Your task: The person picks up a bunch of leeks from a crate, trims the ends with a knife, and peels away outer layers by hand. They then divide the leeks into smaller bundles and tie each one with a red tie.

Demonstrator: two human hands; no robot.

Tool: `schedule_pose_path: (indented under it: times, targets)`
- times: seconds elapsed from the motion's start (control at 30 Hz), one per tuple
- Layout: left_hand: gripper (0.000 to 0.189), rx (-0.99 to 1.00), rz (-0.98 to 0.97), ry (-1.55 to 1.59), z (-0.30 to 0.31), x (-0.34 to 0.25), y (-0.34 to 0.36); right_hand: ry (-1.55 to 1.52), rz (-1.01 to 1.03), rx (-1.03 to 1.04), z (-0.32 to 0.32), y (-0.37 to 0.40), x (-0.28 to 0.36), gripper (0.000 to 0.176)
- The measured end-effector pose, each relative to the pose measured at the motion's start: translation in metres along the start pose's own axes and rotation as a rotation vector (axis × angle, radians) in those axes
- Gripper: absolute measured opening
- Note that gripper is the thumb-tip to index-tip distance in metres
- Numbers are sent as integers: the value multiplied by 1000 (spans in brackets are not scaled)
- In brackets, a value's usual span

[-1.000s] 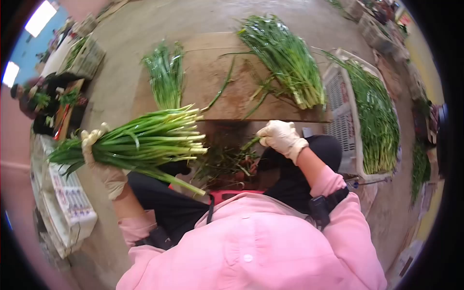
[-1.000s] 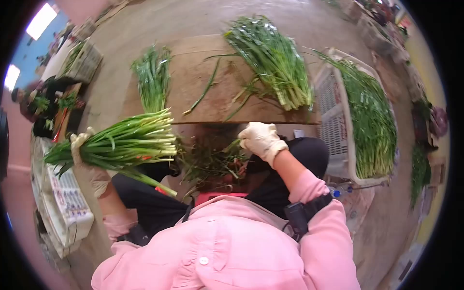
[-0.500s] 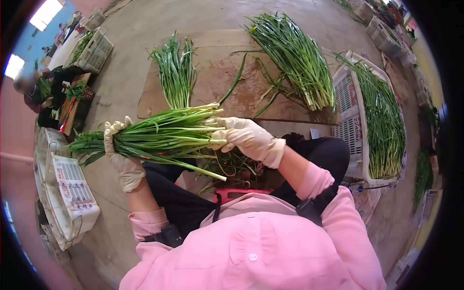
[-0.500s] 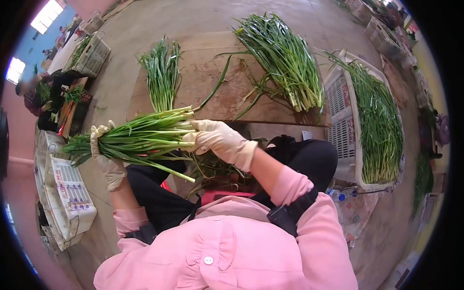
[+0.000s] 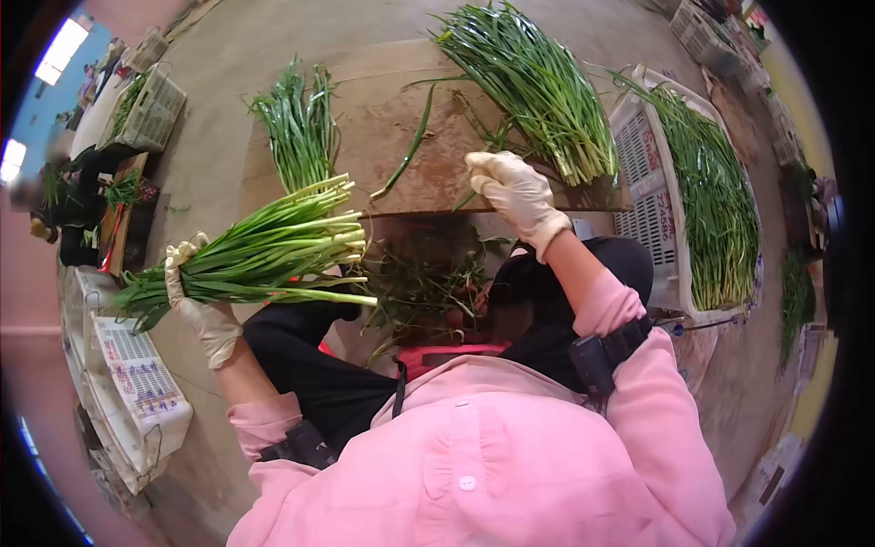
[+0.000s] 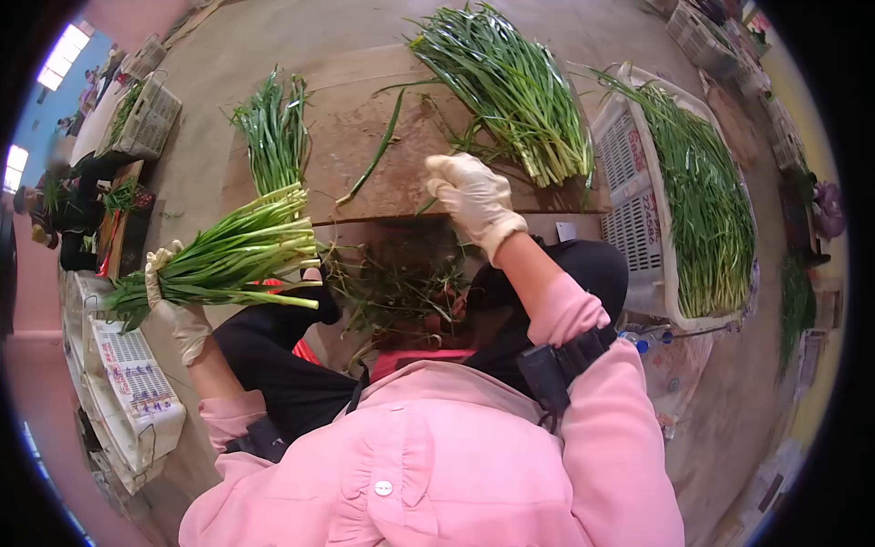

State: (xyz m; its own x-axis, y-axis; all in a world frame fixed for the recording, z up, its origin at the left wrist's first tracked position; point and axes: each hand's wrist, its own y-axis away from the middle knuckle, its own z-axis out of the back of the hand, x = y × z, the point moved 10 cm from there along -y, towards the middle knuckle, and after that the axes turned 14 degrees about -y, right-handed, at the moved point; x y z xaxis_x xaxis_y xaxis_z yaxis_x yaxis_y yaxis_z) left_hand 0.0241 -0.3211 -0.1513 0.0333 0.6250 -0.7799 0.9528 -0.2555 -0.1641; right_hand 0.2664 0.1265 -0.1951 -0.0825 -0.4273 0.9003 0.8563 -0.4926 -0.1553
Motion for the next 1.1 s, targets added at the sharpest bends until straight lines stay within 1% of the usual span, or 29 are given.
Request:
schedule_pose_path:
  times: [0.03,0.1,0.17,0.2,0.3,0.33,0.43,0.47,0.5,0.53,0.57,0.6,0.63,0.7,0.77,0.8,0.83,0.87,0.9,0.93,1.0,1.1]
  targets:
    - [27,74,7,0,-5,1,-1,111,79,50,-3,-6,15,42]
    - [25,47,5,-45,-3,5,-3,327,231,163,-29,-17,41,53]
    - [24,37,12,-80,-17,6,1,447,258,264,-64,-31,50,60]
    - [21,-22,0,-138,-24,6,3,508,276,315,-79,-37,51,64]
    - [19,14,35,-156,-35,9,4,675,425,302,-105,-45,38,70]
    - [19,13,13,-186,-40,7,4,650,451,263,-102,-44,39,65]
    - [20,23,27,-234,-45,1,-2,605,292,388,-99,-27,19,60]
    - [21,-80,63,-243,-44,1,-4,683,251,413,-101,-15,16,50]
    - [21,-26,55,-262,-57,0,-10,719,259,411,-100,3,20,42]
    - [22,32,52,-279,-70,4,-18,655,239,489,-101,26,23,30]
    - [22,93,52,-293,-83,10,-26,703,200,601,-108,53,22,26]
    - [29,201,22,-311,-93,13,-39,462,57,795,-115,83,16,26]
    - [28,252,36,-328,-111,24,-45,269,-184,898,-114,108,1,25]
    - [27,355,67,-363,-153,44,-55,529,-265,1072,-119,127,-39,27]
    - [30,357,116,-373,-165,71,-77,636,-486,966,-106,115,-87,32]
    - [29,470,295,-201,-190,94,-77,546,-503,890,-103,110,-114,30]
    - [31,485,126,-392,-191,101,-93,430,-719,899,-91,112,-123,30]
    - [33,455,232,-340,-199,121,-101,459,-672,1010,-96,111,-137,29]
    - [34,423,339,-286,-208,143,-104,503,-628,1067,-102,114,-147,30]
    - [37,434,404,-272,-214,166,-108,546,-580,1123,-108,117,-157,30]
    - [43,448,536,-246,-216,210,-119,659,-484,1136,-126,125,-161,33]
    - [30,343,550,-388,-184,260,-145,710,-526,1286,-161,154,-197,30]
